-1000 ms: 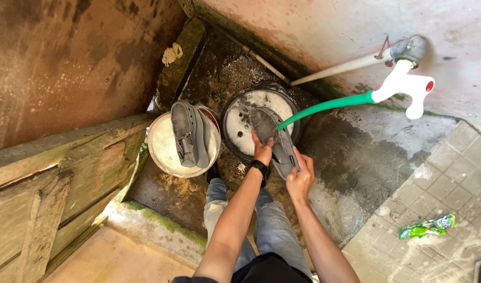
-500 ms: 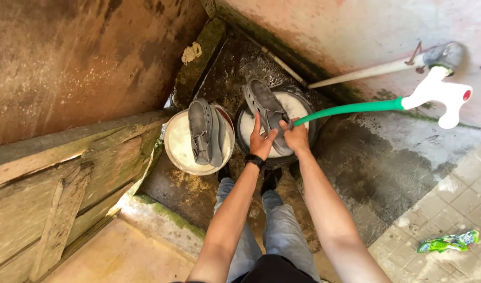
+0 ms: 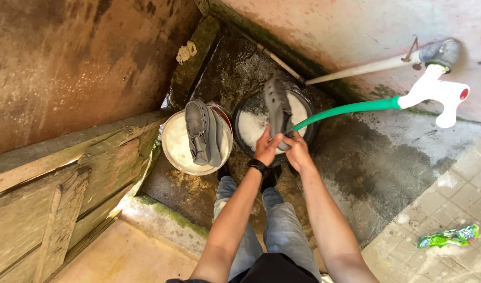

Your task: Washing a pair of shoes using a water hose and a bucket in a concrete wash area.

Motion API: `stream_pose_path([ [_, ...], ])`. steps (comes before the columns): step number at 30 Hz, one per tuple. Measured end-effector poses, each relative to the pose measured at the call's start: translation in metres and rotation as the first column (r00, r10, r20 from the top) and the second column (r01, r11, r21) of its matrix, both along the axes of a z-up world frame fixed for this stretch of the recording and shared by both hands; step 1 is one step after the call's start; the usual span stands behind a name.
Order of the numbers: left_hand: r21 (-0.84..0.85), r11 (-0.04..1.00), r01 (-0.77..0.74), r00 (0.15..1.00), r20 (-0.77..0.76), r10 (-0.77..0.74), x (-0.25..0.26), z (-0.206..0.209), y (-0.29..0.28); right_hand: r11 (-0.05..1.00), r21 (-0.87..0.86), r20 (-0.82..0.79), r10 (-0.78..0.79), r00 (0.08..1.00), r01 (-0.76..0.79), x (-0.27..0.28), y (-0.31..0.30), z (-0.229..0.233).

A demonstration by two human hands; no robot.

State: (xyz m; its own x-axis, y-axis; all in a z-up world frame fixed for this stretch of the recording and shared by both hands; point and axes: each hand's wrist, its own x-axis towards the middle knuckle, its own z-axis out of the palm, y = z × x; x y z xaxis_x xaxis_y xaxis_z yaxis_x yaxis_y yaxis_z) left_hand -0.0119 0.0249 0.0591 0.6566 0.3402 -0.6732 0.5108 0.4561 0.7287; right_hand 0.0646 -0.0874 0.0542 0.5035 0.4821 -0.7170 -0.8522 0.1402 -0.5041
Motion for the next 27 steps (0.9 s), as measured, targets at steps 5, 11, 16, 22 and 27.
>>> stream_pose_path([
  [5, 0.051, 0.999, 0.004, 0.999, 0.040, -0.006, 0.006, -0.006, -0.034, 0.876, -0.445, 0.296, 0.340, 0.892, -0.186, 0.004, -0.008, 0.017],
  [11, 0.184, 0.977, 0.106, 0.991, -0.101, -0.089, 0.029, 0.063, -0.026, 0.911, -0.412, 0.143, 0.072, 0.987, -0.006, 0.006, -0.027, 0.004],
  [16, 0.178, 0.975, 0.134, 0.988, -0.101, -0.117, 0.018, 0.048, -0.035, 0.953, -0.299, 0.190, 0.009, 0.982, 0.050, 0.010, -0.019, 0.021],
  [22, 0.179, 0.981, 0.080, 0.993, 0.076, -0.095, 0.017, 0.015, -0.044, 0.881, -0.473, 0.162, 0.099, 0.982, -0.011, 0.007, -0.018, 0.029],
  [27, 0.232, 0.959, -0.165, 0.985, -0.009, 0.171, 0.039, 0.034, -0.047, 0.909, -0.409, 0.426, 0.271, 0.863, -0.084, -0.012, -0.041, 0.012],
])
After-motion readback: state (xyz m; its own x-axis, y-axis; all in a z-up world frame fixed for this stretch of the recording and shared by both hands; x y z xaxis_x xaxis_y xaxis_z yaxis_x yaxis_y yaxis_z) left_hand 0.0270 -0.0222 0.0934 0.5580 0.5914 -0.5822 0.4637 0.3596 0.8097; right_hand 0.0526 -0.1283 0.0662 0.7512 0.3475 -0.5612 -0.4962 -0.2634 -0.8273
